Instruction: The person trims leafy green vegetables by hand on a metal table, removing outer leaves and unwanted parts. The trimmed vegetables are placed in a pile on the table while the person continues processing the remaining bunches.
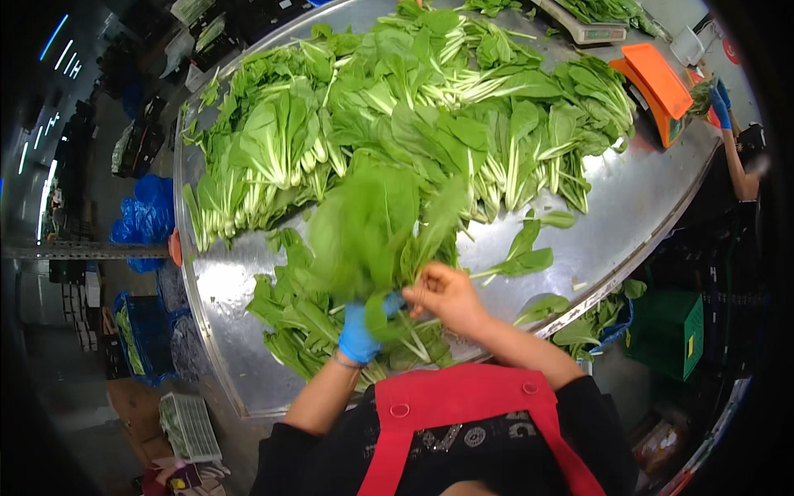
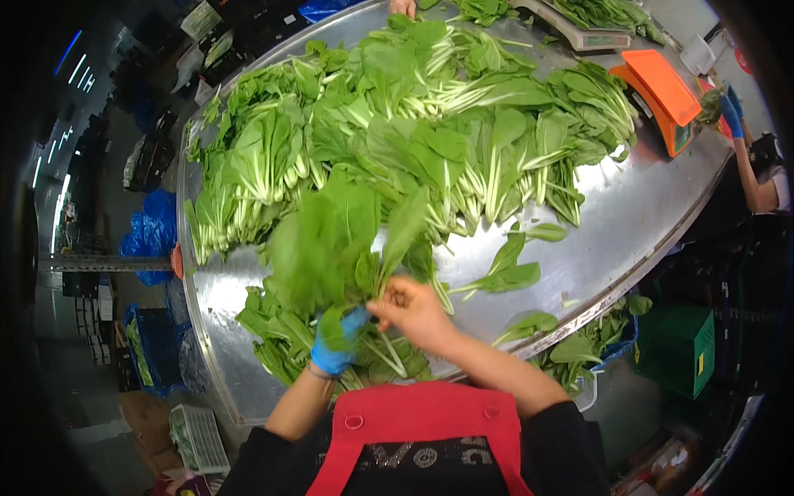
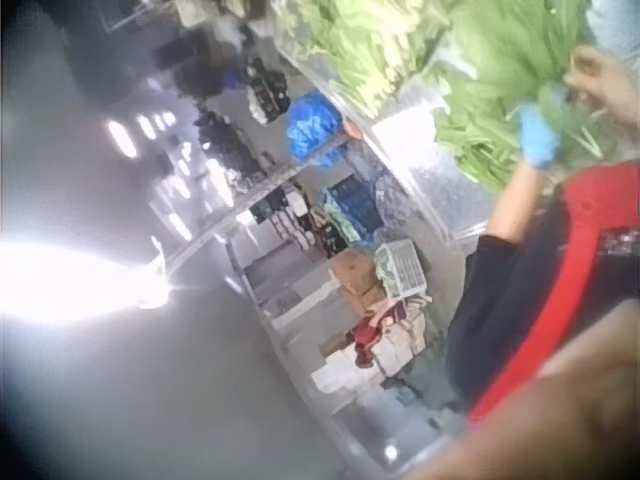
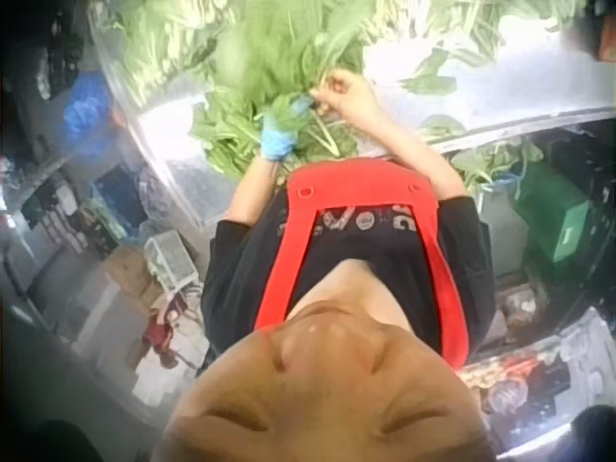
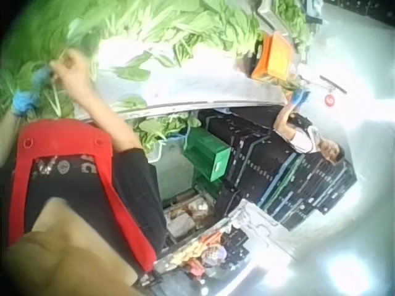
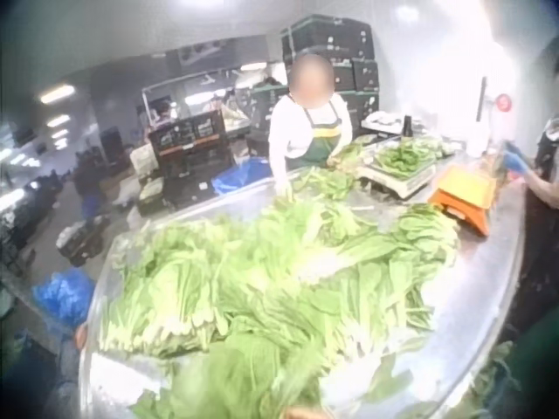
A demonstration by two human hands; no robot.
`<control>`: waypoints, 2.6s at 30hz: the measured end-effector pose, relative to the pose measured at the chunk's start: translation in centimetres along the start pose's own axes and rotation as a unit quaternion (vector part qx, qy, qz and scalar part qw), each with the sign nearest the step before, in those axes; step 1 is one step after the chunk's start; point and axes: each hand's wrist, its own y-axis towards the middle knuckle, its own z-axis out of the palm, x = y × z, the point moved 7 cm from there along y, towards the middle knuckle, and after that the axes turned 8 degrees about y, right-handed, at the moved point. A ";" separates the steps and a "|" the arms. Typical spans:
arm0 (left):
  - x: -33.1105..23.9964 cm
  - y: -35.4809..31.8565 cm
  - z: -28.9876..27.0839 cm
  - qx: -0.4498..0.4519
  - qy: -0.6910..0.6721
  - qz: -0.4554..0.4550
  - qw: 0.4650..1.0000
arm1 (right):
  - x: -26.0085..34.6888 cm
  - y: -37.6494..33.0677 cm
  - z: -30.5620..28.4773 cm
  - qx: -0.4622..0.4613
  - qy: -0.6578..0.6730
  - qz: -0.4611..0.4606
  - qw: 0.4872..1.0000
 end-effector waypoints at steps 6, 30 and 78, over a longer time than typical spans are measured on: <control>3.6 -0.8 -0.3 -0.030 0.104 0.040 0.993 | -5.5 -1.6 -1.6 -0.032 0.055 -0.026 0.998; 5.2 -1.3 2.2 -0.007 -0.357 -0.096 0.929 | -4.8 -3.7 -1.4 0.004 0.076 -0.001 0.997; -6.6 -3.5 8.7 -0.078 0.486 0.382 0.782 | 12.2 -10.5 -24.9 -0.500 -0.190 -0.212 0.818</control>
